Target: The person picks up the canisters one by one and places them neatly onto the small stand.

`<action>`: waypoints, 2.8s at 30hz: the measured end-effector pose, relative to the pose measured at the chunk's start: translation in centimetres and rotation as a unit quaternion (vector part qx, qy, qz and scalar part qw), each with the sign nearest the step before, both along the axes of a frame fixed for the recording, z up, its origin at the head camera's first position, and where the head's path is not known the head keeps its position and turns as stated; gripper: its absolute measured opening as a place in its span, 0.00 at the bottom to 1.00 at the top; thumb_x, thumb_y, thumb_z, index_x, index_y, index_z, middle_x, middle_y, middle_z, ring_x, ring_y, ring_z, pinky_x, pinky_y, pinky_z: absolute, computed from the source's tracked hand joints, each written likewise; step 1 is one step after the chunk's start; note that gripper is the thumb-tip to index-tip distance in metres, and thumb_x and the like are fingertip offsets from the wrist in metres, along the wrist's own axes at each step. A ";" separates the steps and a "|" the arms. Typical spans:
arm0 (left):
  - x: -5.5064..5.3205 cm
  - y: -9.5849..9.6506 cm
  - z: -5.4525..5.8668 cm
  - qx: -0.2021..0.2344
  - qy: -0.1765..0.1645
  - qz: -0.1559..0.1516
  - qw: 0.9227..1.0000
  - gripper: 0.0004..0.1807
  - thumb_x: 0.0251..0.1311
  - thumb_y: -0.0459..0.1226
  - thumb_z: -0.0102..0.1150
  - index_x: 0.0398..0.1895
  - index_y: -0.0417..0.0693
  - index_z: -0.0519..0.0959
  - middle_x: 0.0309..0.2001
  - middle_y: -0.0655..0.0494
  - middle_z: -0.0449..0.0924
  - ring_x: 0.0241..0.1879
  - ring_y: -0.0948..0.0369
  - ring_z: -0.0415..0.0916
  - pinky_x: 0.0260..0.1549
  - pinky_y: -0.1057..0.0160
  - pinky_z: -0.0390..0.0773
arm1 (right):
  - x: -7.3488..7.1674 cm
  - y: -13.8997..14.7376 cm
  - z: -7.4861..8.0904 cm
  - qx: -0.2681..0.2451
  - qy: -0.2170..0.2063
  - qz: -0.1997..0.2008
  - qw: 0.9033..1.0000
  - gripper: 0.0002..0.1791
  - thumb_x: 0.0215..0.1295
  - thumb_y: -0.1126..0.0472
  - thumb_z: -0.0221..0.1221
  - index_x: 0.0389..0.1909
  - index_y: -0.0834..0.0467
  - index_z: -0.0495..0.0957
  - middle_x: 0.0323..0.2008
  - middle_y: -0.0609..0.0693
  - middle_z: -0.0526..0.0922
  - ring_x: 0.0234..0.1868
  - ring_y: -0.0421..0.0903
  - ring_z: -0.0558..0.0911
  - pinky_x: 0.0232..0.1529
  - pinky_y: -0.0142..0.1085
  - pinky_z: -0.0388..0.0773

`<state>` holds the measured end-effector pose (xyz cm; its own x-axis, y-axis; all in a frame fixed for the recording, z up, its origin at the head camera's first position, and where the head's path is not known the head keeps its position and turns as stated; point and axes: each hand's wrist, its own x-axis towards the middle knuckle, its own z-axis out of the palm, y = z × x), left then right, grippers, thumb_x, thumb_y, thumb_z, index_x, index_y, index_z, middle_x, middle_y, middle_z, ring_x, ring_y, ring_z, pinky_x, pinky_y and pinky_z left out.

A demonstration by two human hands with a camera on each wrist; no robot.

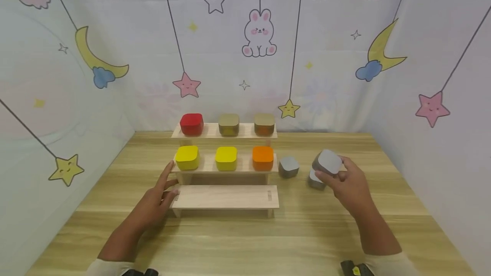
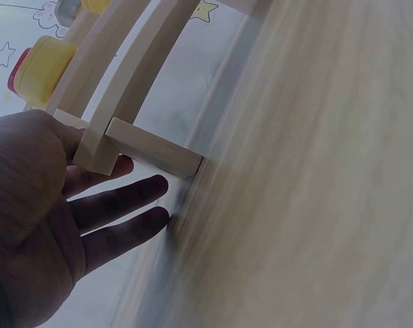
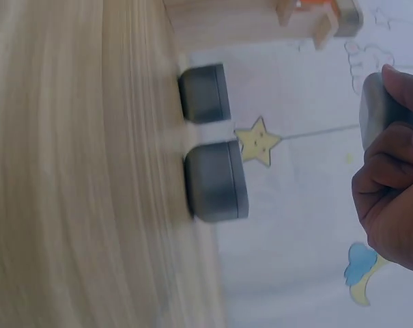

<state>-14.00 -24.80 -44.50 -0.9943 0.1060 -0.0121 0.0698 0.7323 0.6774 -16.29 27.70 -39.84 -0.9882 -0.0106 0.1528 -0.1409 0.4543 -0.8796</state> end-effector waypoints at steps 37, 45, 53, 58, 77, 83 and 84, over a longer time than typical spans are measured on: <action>0.0 -0.3 -0.3 0.004 -0.002 0.004 1.000 0.49 0.86 0.41 0.50 0.89 0.82 0.27 0.81 0.40 0.70 0.71 0.39 0.81 0.74 0.30 0.72 | 1.5 -14.2 2.4 -0.025 -0.022 0.250 0.968 0.39 0.68 0.60 0.76 0.73 0.65 0.68 0.49 0.60 0.91 0.40 0.43 0.86 0.38 0.33 0.83; 0.0 -0.5 -0.3 0.011 0.000 0.004 1.000 0.48 0.87 0.41 0.49 0.88 0.83 0.27 0.81 0.41 0.70 0.71 0.40 0.81 0.75 0.29 0.71 | 1.6 -17.7 1.5 -0.027 -0.052 0.293 0.954 0.38 0.65 0.60 0.78 0.69 0.68 0.71 0.46 0.58 0.90 0.35 0.40 0.82 0.34 0.28 0.80; -0.4 -0.3 -0.6 0.026 0.014 -0.007 1.000 0.48 0.87 0.41 0.49 0.88 0.84 0.28 0.81 0.40 0.71 0.70 0.40 0.82 0.74 0.30 0.72 | 0.9 -20.2 1.2 0.005 -0.037 0.299 0.954 0.36 0.63 0.61 0.79 0.67 0.67 0.73 0.43 0.55 0.90 0.33 0.40 0.81 0.32 0.27 0.78; -0.5 -0.2 -0.4 0.020 0.016 -0.004 1.000 0.48 0.87 0.40 0.49 0.89 0.83 0.29 0.81 0.40 0.71 0.70 0.40 0.81 0.75 0.29 0.71 | 0.5 -22.5 0.7 0.035 -0.024 0.294 0.955 0.37 0.60 0.58 0.82 0.68 0.60 0.78 0.46 0.51 0.89 0.34 0.40 0.78 0.33 0.27 0.74; -0.3 -0.4 -0.7 0.025 0.029 -0.018 0.999 0.49 0.86 0.38 0.50 0.90 0.78 0.30 0.79 0.38 0.73 0.67 0.40 0.84 0.71 0.32 0.77 | -0.7 -29.2 -1.7 0.064 -0.059 0.280 0.956 0.34 0.60 0.54 0.82 0.65 0.53 0.81 0.58 0.44 0.88 0.55 0.39 0.85 0.66 0.44 0.85; -0.3 -0.4 -0.4 0.027 0.021 -0.019 0.999 0.47 0.87 0.39 0.48 0.90 0.79 0.29 0.80 0.38 0.71 0.69 0.39 0.83 0.72 0.31 0.75 | -0.8 -29.9 -1.2 0.085 -0.044 0.283 0.954 0.35 0.60 0.53 0.82 0.66 0.55 0.80 0.58 0.46 0.88 0.54 0.39 0.84 0.63 0.42 0.84; -0.3 -0.4 -0.4 0.026 0.022 -0.020 0.999 0.47 0.87 0.39 0.48 0.90 0.78 0.30 0.80 0.38 0.70 0.69 0.39 0.83 0.72 0.31 0.75 | -0.9 -30.0 -1.2 0.089 -0.041 0.286 0.953 0.34 0.60 0.53 0.82 0.65 0.55 0.81 0.57 0.46 0.89 0.52 0.39 0.84 0.61 0.40 0.84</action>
